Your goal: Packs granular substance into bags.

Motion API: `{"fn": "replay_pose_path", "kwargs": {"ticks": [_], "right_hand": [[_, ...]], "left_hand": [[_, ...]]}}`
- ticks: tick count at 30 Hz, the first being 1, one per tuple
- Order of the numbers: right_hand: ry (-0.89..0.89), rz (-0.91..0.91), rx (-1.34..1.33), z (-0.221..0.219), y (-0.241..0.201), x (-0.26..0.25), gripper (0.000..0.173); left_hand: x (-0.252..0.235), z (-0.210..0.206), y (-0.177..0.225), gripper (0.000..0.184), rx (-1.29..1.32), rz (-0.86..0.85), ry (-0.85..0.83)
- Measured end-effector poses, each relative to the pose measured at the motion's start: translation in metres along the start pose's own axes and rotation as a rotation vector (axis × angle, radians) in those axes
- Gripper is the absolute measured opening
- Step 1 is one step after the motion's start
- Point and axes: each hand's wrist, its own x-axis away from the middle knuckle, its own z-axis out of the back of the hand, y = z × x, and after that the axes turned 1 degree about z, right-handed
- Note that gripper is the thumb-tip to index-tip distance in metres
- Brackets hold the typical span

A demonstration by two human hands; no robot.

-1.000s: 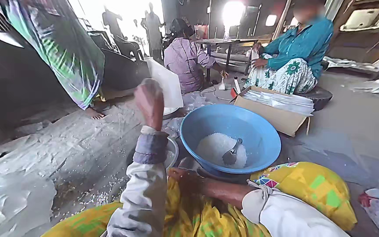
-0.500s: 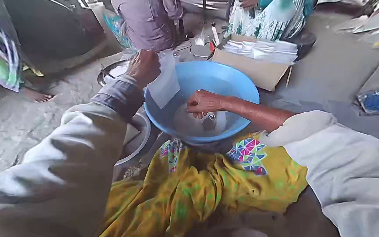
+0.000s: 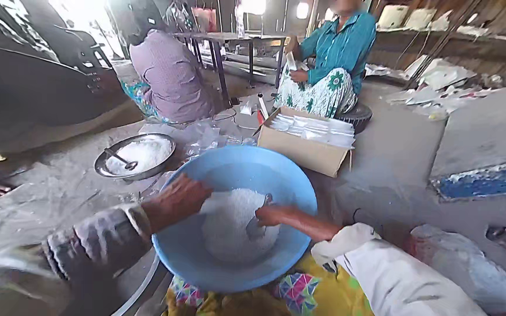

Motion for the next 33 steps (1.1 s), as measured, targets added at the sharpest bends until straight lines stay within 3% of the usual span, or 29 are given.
{"fn": "replay_pose_path", "kwargs": {"ticks": [2,9,16,20,24,28,33], "right_hand": [[-0.058,-0.012,-0.015,-0.017,0.008,0.000,0.043],[-0.167,-0.061,0.028,-0.035,0.003,0.009,0.046],[-0.058,-0.119,-0.095,-0.031,0.006,0.014,0.043],[-0.113,-0.136,-0.074,-0.037,0.009,0.009,0.044],[-0.226,-0.123,-0.006,-0.036,0.006,0.003,0.043],[-0.288,-0.089,0.019,-0.029,0.010,-0.017,0.044],[-0.134,-0.101,0.216,0.006,0.022,-0.068,0.039]], "left_hand": [[0.001,0.019,0.020,0.024,0.072,0.012,-0.170],[-0.021,0.010,0.009,0.028,0.102,0.051,-0.320],[-0.057,-0.020,0.001,0.033,0.329,0.202,-0.133],[-0.087,-0.060,-0.018,0.031,0.494,0.327,-0.019],[-0.117,-0.089,-0.031,0.033,0.664,0.470,-0.058],[-0.115,-0.110,-0.022,0.027,0.579,0.438,-0.135],[-0.120,-0.096,-0.015,0.024,0.544,0.377,-0.035]]}}
